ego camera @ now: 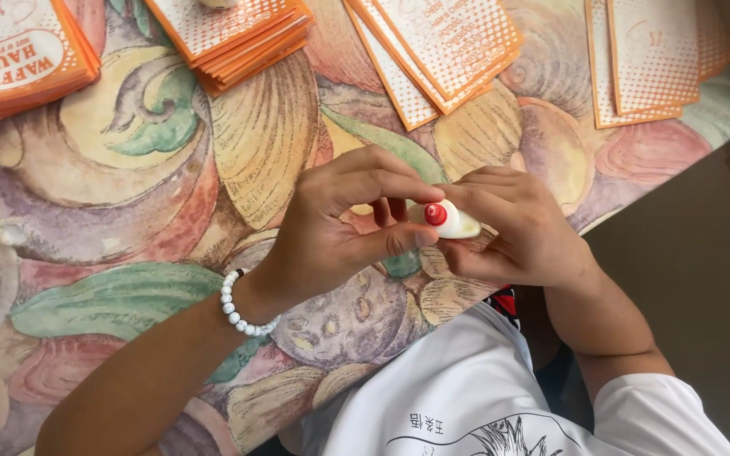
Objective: Folding and applying glue to paper bags to assemble them at a workstation.
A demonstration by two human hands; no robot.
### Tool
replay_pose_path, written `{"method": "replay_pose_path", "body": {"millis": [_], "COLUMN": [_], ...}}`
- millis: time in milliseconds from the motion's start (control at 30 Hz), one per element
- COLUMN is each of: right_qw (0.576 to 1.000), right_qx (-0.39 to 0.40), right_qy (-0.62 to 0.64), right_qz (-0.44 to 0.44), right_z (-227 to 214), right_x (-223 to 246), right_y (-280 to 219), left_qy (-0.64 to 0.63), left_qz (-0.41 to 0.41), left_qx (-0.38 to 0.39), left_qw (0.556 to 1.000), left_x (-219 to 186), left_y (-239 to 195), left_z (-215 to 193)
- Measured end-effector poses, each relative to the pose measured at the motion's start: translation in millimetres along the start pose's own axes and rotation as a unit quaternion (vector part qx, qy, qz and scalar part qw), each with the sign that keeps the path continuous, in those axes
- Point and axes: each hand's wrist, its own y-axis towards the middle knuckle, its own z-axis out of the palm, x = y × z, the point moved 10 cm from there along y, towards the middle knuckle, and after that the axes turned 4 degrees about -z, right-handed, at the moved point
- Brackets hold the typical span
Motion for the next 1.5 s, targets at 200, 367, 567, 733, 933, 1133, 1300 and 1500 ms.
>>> {"method": "replay_pose_path", "body": {"millis": [200,367,567,733,933,1133,1300,1500], "right_qw": [0.996,0.99,0.988,0.987,0.997,0.98,0.98,0.982], "right_qx": [-0.031,-0.043,-0.06,-0.07,-0.071,-0.129,-0.196,-0.19], "right_qy": [-0.081,-0.122,-0.137,-0.139,-0.027,0.108,-0.025,-0.019], "right_qz": [-0.028,-0.048,-0.046,-0.042,-0.006,0.105,-0.021,-0.003], "right_z": [1.4,-2.1,1.5,3.0,12.8,-9.3,-31.0,-24.9], "right_x": [7.4,16.5,15.0,12.9,4.9,-16.3,39.5,39.6], "right_y": [-5.3,-3.4,-6.8,-7.6,-10.8,-22.1,2.9,2.5], "left_qy": [0.003,0.004,-0.025,-0.058,0.028,0.057,0.086,0.139], "left_qz": [0.038,0.058,0.041,0.021,0.017,0.048,0.1,0.126], "left_qx": [0.003,0.01,0.009,0.023,-0.009,-0.072,-0.113,-0.107], "left_qw": [0.999,0.998,0.999,0.998,0.999,0.995,0.985,0.976], "left_x": [-16.5,-21.9,-19.2,-14.6,-1.6,-3.8,-16.7,-10.7], "left_y": [3.1,2.1,0.8,0.7,-0.3,-8.6,-16.6,-23.7], "left_z": [-4.3,-1.9,0.8,3.4,4.3,2.4,2.6,4.7]}}
